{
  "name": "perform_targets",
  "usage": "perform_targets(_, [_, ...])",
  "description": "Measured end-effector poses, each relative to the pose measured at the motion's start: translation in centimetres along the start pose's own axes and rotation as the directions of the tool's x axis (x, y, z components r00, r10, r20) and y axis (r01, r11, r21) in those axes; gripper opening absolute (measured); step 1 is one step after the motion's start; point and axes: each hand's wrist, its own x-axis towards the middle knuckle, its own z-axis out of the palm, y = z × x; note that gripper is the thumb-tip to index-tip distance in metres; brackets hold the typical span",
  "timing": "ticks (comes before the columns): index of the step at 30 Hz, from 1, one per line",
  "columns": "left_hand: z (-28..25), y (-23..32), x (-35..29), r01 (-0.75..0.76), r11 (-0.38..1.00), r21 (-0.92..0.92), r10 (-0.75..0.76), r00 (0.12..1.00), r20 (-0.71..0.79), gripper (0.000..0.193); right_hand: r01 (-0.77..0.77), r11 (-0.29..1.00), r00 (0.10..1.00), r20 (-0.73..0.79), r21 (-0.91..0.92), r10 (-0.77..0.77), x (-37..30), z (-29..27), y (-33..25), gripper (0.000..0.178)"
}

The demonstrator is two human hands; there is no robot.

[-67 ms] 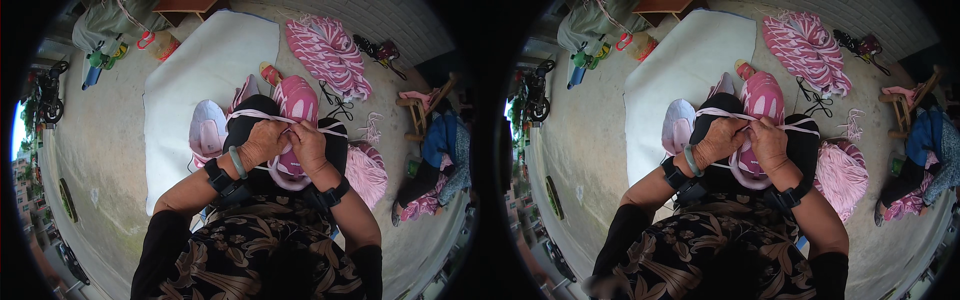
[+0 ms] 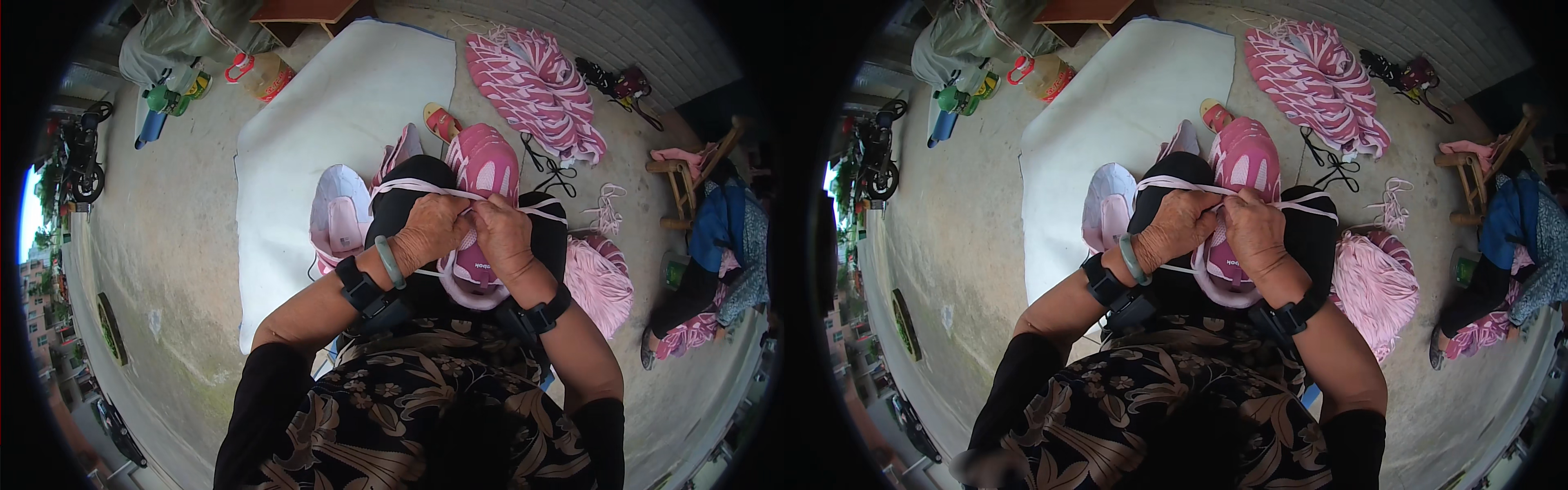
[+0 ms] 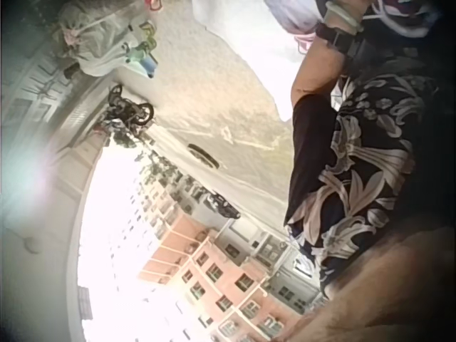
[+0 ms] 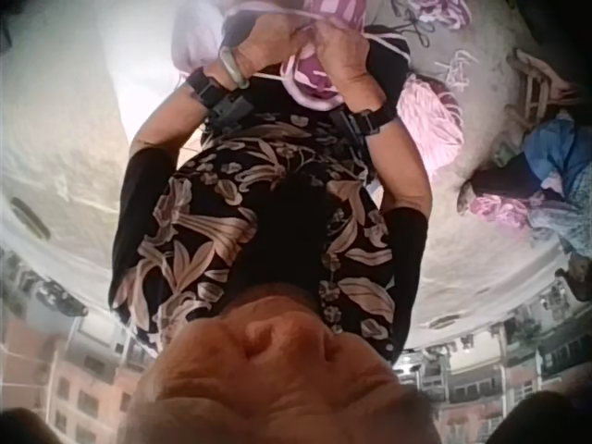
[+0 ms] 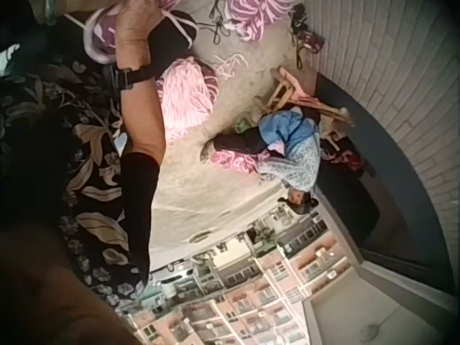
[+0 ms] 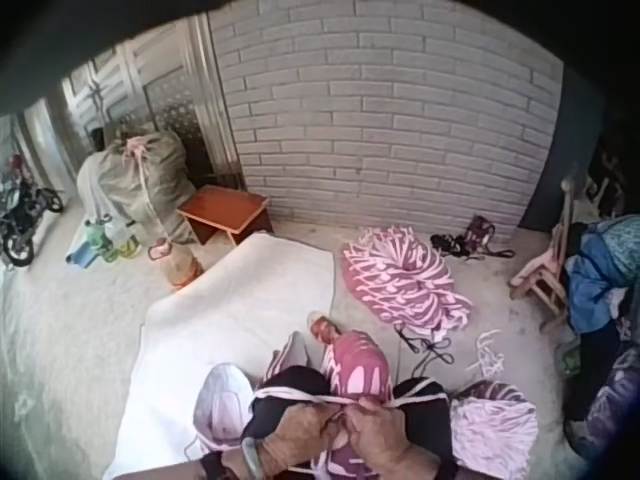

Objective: The person laces a pink Reebok sneaker with a long pink shoelace. They thread the lace through the eyelets, pull it tight, and tie a knot. The person then adjusts the laces and the shoe tongue.

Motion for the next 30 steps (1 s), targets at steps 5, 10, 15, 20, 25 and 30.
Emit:
perform_targets(5, [0.9,1.5,-0.4,0.021,0.989,0.143,-0.013,0.998,-0.057,0.031,0.254,0.958,0.956,-0.116,-0.135,-0.270,-0.3,-1.5,0.0,0.008])
perform_targets(10, [0.7,1.7,-1.2,0.010,0.980,0.198,-0.002,0.999,-0.041,0.032,-0.079,0.997,0.983,-0.168,0.008,0.079,-7.9,-8.6,2.8,0.012])
perform_targets(15, [0.7,2.4,-0.8,0.026,0.987,0.160,-0.021,0.999,-0.034,0.033,-0.765,0.633,0.552,-0.384,0.118,0.740,-31.5,-13.0,20.9,0.017])
perform_targets(20, [1.1,2.4,-0.8,0.030,0.991,0.132,-0.019,0.997,-0.080,0.031,-0.870,0.488,0.493,-0.128,-0.071,0.861,-40.4,-13.2,22.9,0.022])
perform_targets(25, [1.1,1.7,1.0,0.209,0.970,-0.123,-0.230,0.956,-0.184,0.028,-0.527,0.770,0.753,0.222,-0.359,0.619,-26.0,-8.9,16.1,0.026])
perform_targets(30, [2.0,0.2,3.8,-0.001,0.998,-0.062,-0.026,0.895,-0.446,0.032,-0.229,0.972,0.971,-0.054,0.051,0.232,-12.2,-8.2,8.5,0.027])
